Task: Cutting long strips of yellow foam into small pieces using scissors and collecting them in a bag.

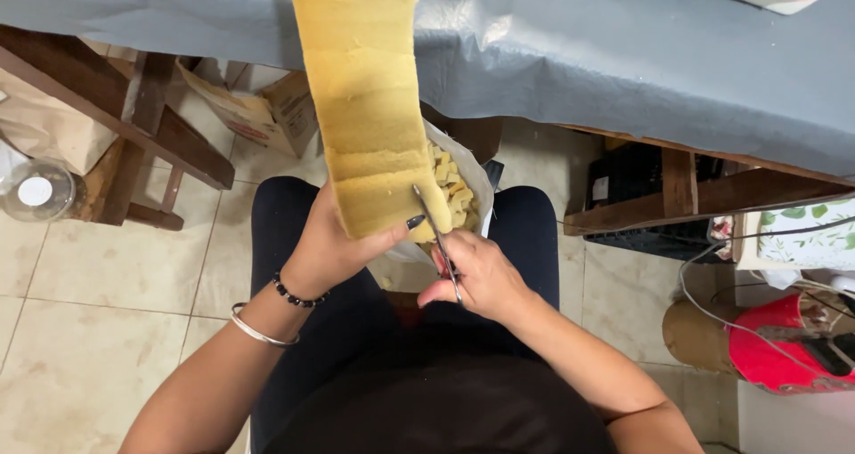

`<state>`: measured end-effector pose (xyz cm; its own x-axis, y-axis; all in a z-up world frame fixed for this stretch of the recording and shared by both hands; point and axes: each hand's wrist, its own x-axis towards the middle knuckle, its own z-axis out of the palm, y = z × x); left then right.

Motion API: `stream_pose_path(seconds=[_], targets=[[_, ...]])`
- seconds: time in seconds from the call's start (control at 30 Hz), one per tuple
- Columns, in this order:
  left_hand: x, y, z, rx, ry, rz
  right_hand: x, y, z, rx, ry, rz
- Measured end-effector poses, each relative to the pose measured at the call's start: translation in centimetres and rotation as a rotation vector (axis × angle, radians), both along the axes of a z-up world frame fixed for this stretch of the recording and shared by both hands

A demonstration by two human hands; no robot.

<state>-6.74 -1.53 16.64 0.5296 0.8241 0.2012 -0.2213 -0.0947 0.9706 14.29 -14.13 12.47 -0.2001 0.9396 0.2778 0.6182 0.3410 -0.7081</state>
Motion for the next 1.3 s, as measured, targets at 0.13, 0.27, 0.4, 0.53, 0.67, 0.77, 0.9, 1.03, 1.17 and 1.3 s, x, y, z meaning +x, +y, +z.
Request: stream_pose_path(seconds=[0.13,0.27,0.4,0.53,0.67,0.77,0.9,1.03,1.17,1.3], targets=[[0.3,0.0,0.0,-0.014,-0.059,-0.018,-0.4,-0.2,0.9,0.045,0.029,0.0],[0.5,0.3,0.0,-0.025,-0.11,-0.086,-0.5,-0.2,1.5,0.103,0.002,-0.01],[-2.6,1.4,0.7,-0.059,-0.09,-0.376,1.1,-0.4,0.4,0.146,-0.132,-0.041],[-3.1,2.1,6.6,-0.134,0.084,-0.267,1.6,-0.6,2.3,0.136,-0.223,-0.058],[-1.9,1.9,5.5,-0.159,0.253,-0.178,2.0,-0.3,3.1,-0.04,-0.264,0.002],[-1.2,0.9,1.8,-0.155,0.271,-0.151,1.3,-0.3,4.0,-0.133,-0.296,0.051],[-0.2,-0.1,1.0,-0.068,0.256,-0.132,1.5,-0.3,2.4,-0.116,-0.31,0.078],[-0.2,-0.9,-0.5,-0.046,0.249,-0.063,1.5,-0.8,-0.3,-0.031,-0.252,0.026],[0.0,-1.0,-0.9,-0.009,0.168,-0.045,1.0,-1.1,-1.4,0.057,-0.141,-0.016],[0.1,-0.8,-1.2,-0.032,0.118,-0.075,0.7,-1.6,-2.1,0.029,-0.038,-0.015]])
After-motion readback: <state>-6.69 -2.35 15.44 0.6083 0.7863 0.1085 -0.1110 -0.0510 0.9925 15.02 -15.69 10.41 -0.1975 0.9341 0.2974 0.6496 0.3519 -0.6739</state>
